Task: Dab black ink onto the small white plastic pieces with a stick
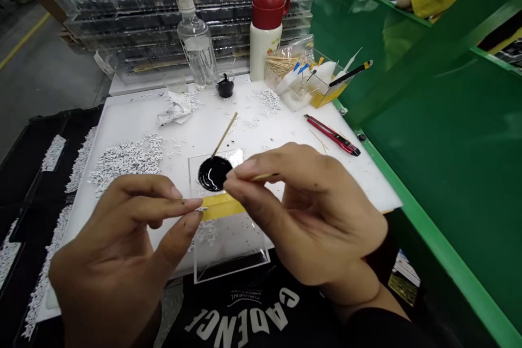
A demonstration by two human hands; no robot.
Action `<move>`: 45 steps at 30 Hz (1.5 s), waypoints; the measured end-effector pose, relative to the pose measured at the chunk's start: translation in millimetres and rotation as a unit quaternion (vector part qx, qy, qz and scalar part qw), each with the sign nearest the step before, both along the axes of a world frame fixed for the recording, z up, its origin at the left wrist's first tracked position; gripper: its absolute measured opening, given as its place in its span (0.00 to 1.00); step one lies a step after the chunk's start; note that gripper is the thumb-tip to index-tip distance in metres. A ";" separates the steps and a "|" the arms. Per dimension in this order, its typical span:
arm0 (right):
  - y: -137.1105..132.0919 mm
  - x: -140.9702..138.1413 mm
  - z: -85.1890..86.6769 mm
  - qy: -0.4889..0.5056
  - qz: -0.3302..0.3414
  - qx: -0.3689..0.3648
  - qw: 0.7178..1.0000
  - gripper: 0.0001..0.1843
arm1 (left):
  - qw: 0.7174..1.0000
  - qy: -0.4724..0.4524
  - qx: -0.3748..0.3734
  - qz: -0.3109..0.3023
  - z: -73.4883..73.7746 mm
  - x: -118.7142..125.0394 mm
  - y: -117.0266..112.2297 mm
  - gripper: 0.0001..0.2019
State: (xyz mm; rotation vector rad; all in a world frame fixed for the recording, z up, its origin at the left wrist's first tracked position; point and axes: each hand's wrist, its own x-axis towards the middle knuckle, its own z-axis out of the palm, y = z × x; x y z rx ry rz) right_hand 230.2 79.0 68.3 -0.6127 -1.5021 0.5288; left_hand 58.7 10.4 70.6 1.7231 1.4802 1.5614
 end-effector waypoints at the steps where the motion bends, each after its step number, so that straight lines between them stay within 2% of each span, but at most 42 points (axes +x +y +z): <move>1: 1.6 -3.4 -0.6 -0.005 -0.002 0.020 1.000 0.09 | 1.000 -0.002 -0.003 -0.004 -0.9 0.4 1.3 0.10; 3: 3.1 -8.2 -1.6 -0.022 -0.013 0.046 0.999 0.08 | 1.000 -0.005 -0.009 -0.009 -2.3 0.5 3.6 0.09; 8: 1.3 -10.8 -2.4 -0.021 -0.020 0.040 0.999 0.07 | 1.000 -0.010 -0.019 -0.021 -3.5 0.2 7.3 0.09; 19: -3.3 0.2 3.8 -0.073 0.032 -0.002 0.997 0.17 | 1.000 -0.009 -0.007 -0.017 -5.3 1.5 9.3 0.10; 25: -3.8 2.9 8.1 -0.085 0.046 -0.064 0.993 0.12 | 1.000 -0.015 -0.010 -0.021 -5.2 3.6 10.4 0.11; 30: -6.8 -0.3 13.1 -0.093 -0.005 -0.137 0.986 0.04 | 0.999 -0.021 -0.010 -0.023 -7.2 2.8 10.0 0.12; 38: -7.2 -0.9 15.9 -0.105 -0.008 -0.114 0.988 0.04 | 1.000 -0.009 -0.008 -0.015 -6.9 3.2 10.1 0.12; 40: -6.9 1.2 17.7 -0.109 -0.012 -0.106 0.988 0.08 | 1.000 -0.011 -0.008 -0.015 -7.5 4.1 11.4 0.11; 43: -8.7 4.4 17.6 -0.090 0.018 -0.065 0.994 0.19 | 1.000 -0.008 -0.004 -0.021 -8.4 4.4 12.7 0.11; 45: -10.8 5.1 17.0 -0.074 0.037 -0.057 0.995 0.22 | 1.000 -0.006 0.000 -0.024 -8.2 4.1 12.6 0.11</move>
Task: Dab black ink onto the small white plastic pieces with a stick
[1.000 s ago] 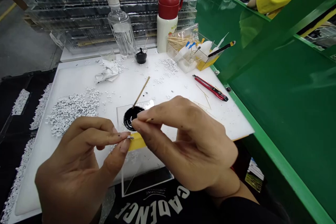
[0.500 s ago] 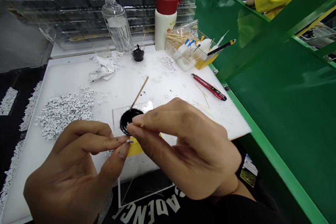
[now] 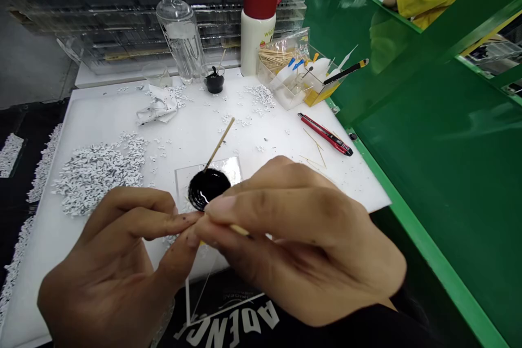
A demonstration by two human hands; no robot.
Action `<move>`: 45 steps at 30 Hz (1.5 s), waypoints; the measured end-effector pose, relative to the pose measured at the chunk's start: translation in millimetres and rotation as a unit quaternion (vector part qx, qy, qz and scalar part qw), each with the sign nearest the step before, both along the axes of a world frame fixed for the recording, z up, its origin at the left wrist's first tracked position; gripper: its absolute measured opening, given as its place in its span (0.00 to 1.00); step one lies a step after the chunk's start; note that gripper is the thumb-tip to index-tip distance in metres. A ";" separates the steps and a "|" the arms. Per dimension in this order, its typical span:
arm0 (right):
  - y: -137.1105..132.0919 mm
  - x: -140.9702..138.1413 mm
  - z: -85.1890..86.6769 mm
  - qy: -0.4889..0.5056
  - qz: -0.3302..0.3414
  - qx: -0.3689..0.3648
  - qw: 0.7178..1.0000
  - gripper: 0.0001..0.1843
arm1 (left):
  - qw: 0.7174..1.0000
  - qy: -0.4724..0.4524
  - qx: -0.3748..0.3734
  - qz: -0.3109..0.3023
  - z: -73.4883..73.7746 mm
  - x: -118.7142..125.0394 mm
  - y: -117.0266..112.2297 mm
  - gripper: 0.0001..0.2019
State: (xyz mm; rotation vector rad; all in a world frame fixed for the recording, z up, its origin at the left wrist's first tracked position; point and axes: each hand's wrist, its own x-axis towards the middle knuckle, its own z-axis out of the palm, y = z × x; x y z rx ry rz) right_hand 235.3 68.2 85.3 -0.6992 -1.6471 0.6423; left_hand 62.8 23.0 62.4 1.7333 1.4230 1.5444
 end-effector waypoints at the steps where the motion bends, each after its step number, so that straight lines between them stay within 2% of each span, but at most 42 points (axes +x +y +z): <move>1: -1.0 -0.2 0.2 0.003 0.010 -0.004 1.000 0.23 | 1.000 0.001 0.002 0.000 0.3 -0.2 -0.3 0.11; 6: -2.5 -1.9 7.3 -0.002 0.037 -0.041 0.998 0.24 | 1.000 -0.002 0.003 0.008 2.1 0.5 -0.3 0.11; 10: -1.4 0.4 9.3 -0.028 0.043 -0.038 0.998 0.22 | 1.000 -0.005 0.002 0.004 2.4 1.6 1.6 0.11; 15: -2.3 1.9 2.2 -0.063 -0.005 -0.047 0.997 0.11 | 1.000 -0.009 0.003 0.006 2.2 0.4 1.4 0.11; 23: -3.6 2.6 6.1 -0.074 -0.005 -0.065 0.995 0.09 | 1.000 -0.010 0.006 0.001 2.3 0.9 1.0 0.11; 29: -1.3 -1.0 12.2 -0.030 0.037 -0.046 0.998 0.23 | 1.000 -0.011 0.005 0.000 1.2 0.7 0.0 0.11; 32: 0.1 -1.3 12.1 -0.032 0.037 -0.047 0.998 0.23 | 1.000 -0.012 0.005 -0.002 1.0 0.7 0.7 0.11; 38: -2.2 5.1 6.5 -0.094 0.005 -0.051 0.994 0.09 | 1.000 -0.012 0.005 0.000 1.8 1.2 1.5 0.11; 45: -4.4 9.0 6.7 -0.108 0.006 -0.057 0.993 0.09 | 1.000 -0.010 0.003 0.001 1.0 0.9 1.0 0.11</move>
